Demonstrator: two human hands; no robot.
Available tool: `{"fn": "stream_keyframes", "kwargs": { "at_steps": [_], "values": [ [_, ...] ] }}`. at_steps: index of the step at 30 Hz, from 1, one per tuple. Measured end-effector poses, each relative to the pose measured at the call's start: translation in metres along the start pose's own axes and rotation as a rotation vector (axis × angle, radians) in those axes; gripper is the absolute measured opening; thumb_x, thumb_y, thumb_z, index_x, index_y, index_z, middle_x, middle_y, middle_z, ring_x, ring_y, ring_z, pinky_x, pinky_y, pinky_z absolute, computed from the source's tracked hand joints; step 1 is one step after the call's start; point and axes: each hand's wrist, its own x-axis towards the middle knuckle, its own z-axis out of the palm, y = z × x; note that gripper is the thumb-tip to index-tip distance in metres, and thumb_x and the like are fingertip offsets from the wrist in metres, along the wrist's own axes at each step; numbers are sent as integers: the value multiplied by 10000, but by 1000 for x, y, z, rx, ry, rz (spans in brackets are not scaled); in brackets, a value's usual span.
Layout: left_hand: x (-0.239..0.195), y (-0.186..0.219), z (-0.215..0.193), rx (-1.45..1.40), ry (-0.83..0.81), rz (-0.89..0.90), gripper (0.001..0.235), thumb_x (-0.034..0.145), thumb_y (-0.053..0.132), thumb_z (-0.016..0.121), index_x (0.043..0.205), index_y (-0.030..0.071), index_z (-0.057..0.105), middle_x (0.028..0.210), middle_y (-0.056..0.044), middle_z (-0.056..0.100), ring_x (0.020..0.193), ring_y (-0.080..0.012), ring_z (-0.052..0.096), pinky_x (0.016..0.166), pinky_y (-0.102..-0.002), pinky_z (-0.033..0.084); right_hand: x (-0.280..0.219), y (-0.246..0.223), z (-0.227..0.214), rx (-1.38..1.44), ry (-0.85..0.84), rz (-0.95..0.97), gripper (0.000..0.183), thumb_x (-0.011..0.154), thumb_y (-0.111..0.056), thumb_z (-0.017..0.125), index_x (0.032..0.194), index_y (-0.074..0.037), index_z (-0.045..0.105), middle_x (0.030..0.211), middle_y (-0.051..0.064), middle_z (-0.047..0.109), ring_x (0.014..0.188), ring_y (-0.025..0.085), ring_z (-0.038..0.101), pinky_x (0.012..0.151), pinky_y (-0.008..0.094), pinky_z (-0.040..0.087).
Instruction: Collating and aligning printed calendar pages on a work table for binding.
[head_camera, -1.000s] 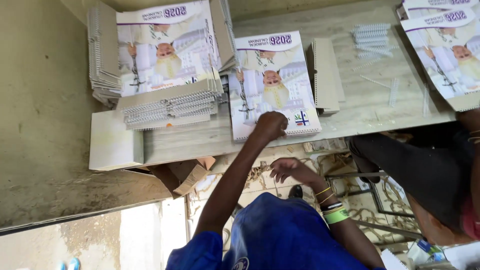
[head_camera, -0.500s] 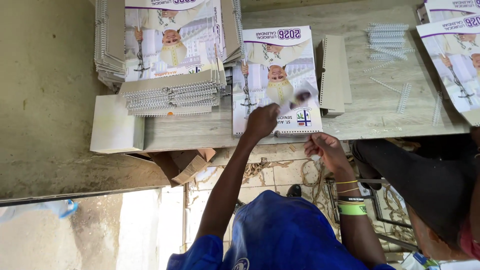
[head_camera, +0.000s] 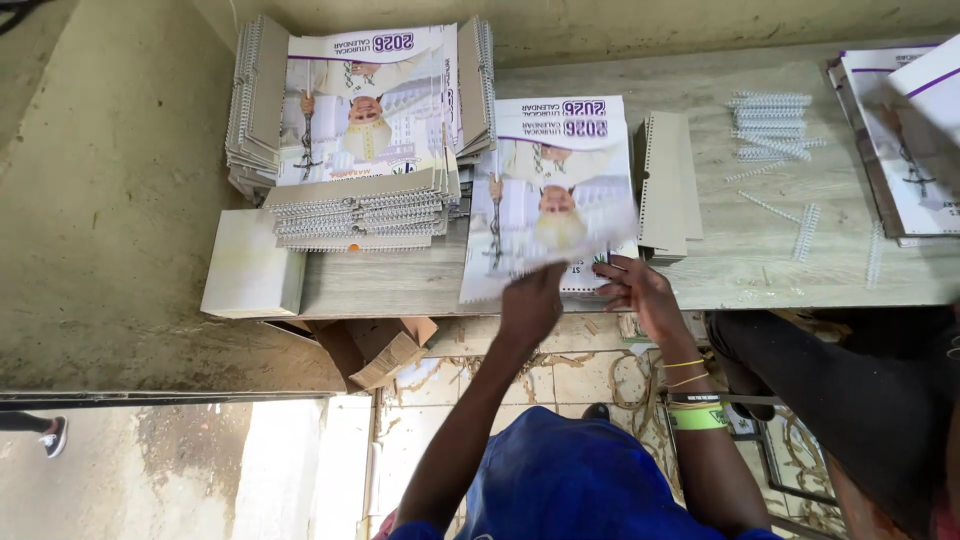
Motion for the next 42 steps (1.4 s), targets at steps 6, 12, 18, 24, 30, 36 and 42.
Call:
{"fn": "stream_keyframes", "kwargs": {
  "at_steps": [6, 12, 18, 24, 30, 36, 42],
  "values": [
    [-76, 23, 22, -77, -67, 156, 257, 983, 135, 630, 1216, 134, 739, 1136, -114, 784, 1064, -301, 787, 813, -367, 644, 10, 25, -37, 189, 238, 201, 418, 1035, -456, 753, 1194, -70, 751, 968, 164, 820, 686, 276, 808, 472, 299, 635],
    [-77, -11, -58, -111, 291, -490, 572, 868, 275, 862, 1372, 88, 666, 1318, -173, 715, 1216, -371, 687, 1059, -460, 522, -6, -1, -37, -81, 108, 182, 462, 984, -141, 732, 1446, -116, 721, 1120, 202, 809, 877, 338, 802, 765, 421, 621],
    [-139, -87, -22, -1545, -184, -1397, 306, 1051, 314, 683, 1107, 51, 537, 1168, -294, 761, 1110, -529, 754, 958, -601, 608, -2, -29, -21, -295, 90, 155, 339, 1006, -97, 711, 1339, -63, 767, 1111, 129, 784, 800, 243, 732, 706, 350, 583],
    [-128, -67, -15, -1540, 85, -1403, 328, 1047, 57, 687, 829, 68, 443, 936, -418, 742, 897, -543, 776, 733, -554, 668, 41, -67, -71, -1286, 302, -41, 334, 1017, -328, 793, 1343, -256, 792, 1190, 100, 784, 1080, 410, 741, 839, 562, 613],
    [-133, -36, -14, -1334, 67, -1322, 269, 1091, 142, 603, 1217, -92, 640, 965, -364, 764, 894, -447, 812, 709, -484, 703, 89, -66, -80, -1732, -52, 83, 543, 866, -364, 872, 1378, -245, 736, 1499, 82, 662, 1413, 376, 611, 1088, 595, 579],
    [-139, -28, -39, -1230, 134, -1317, 324, 1092, 162, 608, 1274, -101, 666, 949, -334, 775, 889, -440, 815, 765, -481, 695, 83, -88, -59, -1807, -91, 9, 476, 825, -200, 896, 1282, -159, 770, 1419, 111, 682, 1371, 393, 644, 1051, 575, 613],
    [-141, -24, -46, -1265, 137, -1331, 370, 1089, 198, 617, 1290, -110, 659, 961, -315, 768, 890, -430, 819, 777, -476, 691, 101, -74, -73, -1826, -30, -22, 246, 939, -137, 749, 1171, -154, 830, 1251, 127, 782, 1151, 445, 758, 935, 582, 640]
  ]
}}
